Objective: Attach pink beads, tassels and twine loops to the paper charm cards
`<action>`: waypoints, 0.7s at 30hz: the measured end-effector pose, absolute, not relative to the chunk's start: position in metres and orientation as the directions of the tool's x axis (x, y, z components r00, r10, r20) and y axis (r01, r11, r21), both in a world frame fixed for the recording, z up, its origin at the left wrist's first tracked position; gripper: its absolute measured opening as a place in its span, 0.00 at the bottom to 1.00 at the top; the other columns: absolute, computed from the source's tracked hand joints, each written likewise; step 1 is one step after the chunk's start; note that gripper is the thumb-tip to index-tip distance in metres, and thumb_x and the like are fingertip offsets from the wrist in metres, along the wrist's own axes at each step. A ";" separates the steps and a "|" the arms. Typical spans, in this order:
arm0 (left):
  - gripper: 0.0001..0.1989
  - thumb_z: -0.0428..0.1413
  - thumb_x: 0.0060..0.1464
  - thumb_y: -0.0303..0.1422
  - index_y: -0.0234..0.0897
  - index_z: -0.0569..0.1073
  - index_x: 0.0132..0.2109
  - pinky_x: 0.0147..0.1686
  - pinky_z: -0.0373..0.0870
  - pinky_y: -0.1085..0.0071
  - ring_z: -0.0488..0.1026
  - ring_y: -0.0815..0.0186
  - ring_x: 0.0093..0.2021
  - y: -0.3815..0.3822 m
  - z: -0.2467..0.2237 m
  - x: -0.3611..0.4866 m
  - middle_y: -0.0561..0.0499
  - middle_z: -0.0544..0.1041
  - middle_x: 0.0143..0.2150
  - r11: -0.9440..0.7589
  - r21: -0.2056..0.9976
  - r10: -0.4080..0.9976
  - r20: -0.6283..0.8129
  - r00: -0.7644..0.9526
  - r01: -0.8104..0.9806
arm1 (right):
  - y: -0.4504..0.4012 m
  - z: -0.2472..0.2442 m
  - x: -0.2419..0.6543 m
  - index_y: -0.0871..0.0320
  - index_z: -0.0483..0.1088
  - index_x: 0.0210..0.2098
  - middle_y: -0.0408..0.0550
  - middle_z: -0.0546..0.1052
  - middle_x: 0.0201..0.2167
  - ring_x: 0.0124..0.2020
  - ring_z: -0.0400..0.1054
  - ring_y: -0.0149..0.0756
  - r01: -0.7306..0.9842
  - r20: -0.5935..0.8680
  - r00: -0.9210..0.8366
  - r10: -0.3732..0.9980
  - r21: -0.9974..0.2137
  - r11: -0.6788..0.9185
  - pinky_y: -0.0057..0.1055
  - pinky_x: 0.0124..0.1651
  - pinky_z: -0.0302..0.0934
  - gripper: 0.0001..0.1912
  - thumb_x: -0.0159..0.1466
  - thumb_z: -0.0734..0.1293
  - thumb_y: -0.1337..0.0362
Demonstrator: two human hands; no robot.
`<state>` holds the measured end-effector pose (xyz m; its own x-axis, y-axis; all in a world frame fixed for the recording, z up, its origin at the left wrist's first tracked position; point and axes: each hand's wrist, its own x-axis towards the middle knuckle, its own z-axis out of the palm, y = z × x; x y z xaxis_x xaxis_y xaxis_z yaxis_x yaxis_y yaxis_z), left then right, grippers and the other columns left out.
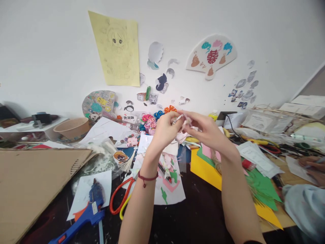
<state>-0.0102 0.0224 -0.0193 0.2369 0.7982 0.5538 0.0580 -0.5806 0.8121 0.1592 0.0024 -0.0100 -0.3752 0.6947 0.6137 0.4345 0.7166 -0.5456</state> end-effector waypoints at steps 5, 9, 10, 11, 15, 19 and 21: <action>0.15 0.55 0.65 0.37 0.34 0.71 0.30 0.33 0.65 0.74 0.68 0.72 0.30 0.014 -0.011 -0.018 0.52 0.72 0.27 -0.496 0.860 0.772 0.498 0.395 -0.115 | 0.005 -0.009 0.163 0.56 0.78 0.36 0.47 0.78 0.29 0.34 0.73 0.37 0.487 0.691 -0.238 0.682 -0.523 0.700 0.34 0.42 0.68 0.19 0.72 0.61 0.52; 0.17 0.52 0.68 0.36 0.32 0.74 0.32 0.38 0.69 0.74 0.73 0.71 0.33 0.014 -0.011 -0.018 0.48 0.77 0.31 -0.465 0.877 0.779 0.470 0.415 -0.120 | 0.005 -0.010 0.168 0.56 0.68 0.23 0.44 0.73 0.22 0.26 0.67 0.33 0.535 0.689 -0.208 0.694 -0.514 0.670 0.32 0.34 0.63 0.24 0.71 0.63 0.50; 0.16 0.51 0.68 0.34 0.31 0.75 0.34 0.39 0.71 0.73 0.75 0.71 0.34 0.014 -0.012 -0.016 0.47 0.79 0.32 -0.444 0.887 0.792 0.456 0.405 -0.129 | 0.004 -0.010 0.169 0.56 0.67 0.23 0.44 0.71 0.21 0.25 0.66 0.33 0.548 0.693 -0.200 0.692 -0.507 0.665 0.32 0.33 0.61 0.24 0.71 0.63 0.50; 0.14 0.51 0.68 0.33 0.30 0.76 0.36 0.40 0.72 0.73 0.76 0.70 0.35 0.015 -0.013 -0.015 0.45 0.80 0.34 -0.420 0.897 0.807 0.440 0.393 -0.141 | 0.003 -0.010 0.169 0.56 0.67 0.23 0.43 0.70 0.21 0.25 0.65 0.32 0.561 0.702 -0.192 0.686 -0.495 0.664 0.31 0.31 0.60 0.23 0.71 0.63 0.50; 0.14 0.48 0.68 0.30 0.29 0.76 0.38 0.38 0.74 0.72 0.79 0.68 0.34 0.016 -0.014 -0.009 0.43 0.83 0.33 -0.371 0.917 0.842 0.399 0.364 -0.146 | 0.002 -0.010 0.168 0.57 0.67 0.24 0.42 0.66 0.20 0.24 0.61 0.30 0.604 0.714 -0.183 0.676 -0.461 0.650 0.30 0.27 0.55 0.22 0.70 0.64 0.51; 0.10 0.50 0.64 0.25 0.30 0.76 0.37 0.39 0.75 0.72 0.80 0.68 0.34 0.014 -0.012 -0.009 0.45 0.83 0.31 -0.416 0.900 0.832 0.433 0.346 -0.127 | 0.005 -0.011 0.162 0.59 0.76 0.31 0.41 0.67 0.19 0.23 0.61 0.30 0.567 0.695 -0.088 0.714 -0.555 0.609 0.29 0.26 0.56 0.18 0.68 0.66 0.51; 0.09 0.50 0.60 0.22 0.31 0.75 0.36 0.39 0.75 0.72 0.79 0.69 0.32 0.013 -0.011 -0.009 0.47 0.82 0.30 -0.411 0.902 0.840 0.431 0.329 -0.132 | 0.008 -0.013 0.160 0.58 0.79 0.39 0.42 0.72 0.23 0.25 0.65 0.31 0.531 0.707 -0.068 0.704 -0.572 0.625 0.29 0.27 0.59 0.16 0.67 0.67 0.52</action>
<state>-0.0087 0.0130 -0.0115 0.3290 0.8402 0.4310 -0.1325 -0.4108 0.9020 0.1596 0.0077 -0.0126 -0.0683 0.7043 0.7066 0.5311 0.6253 -0.5718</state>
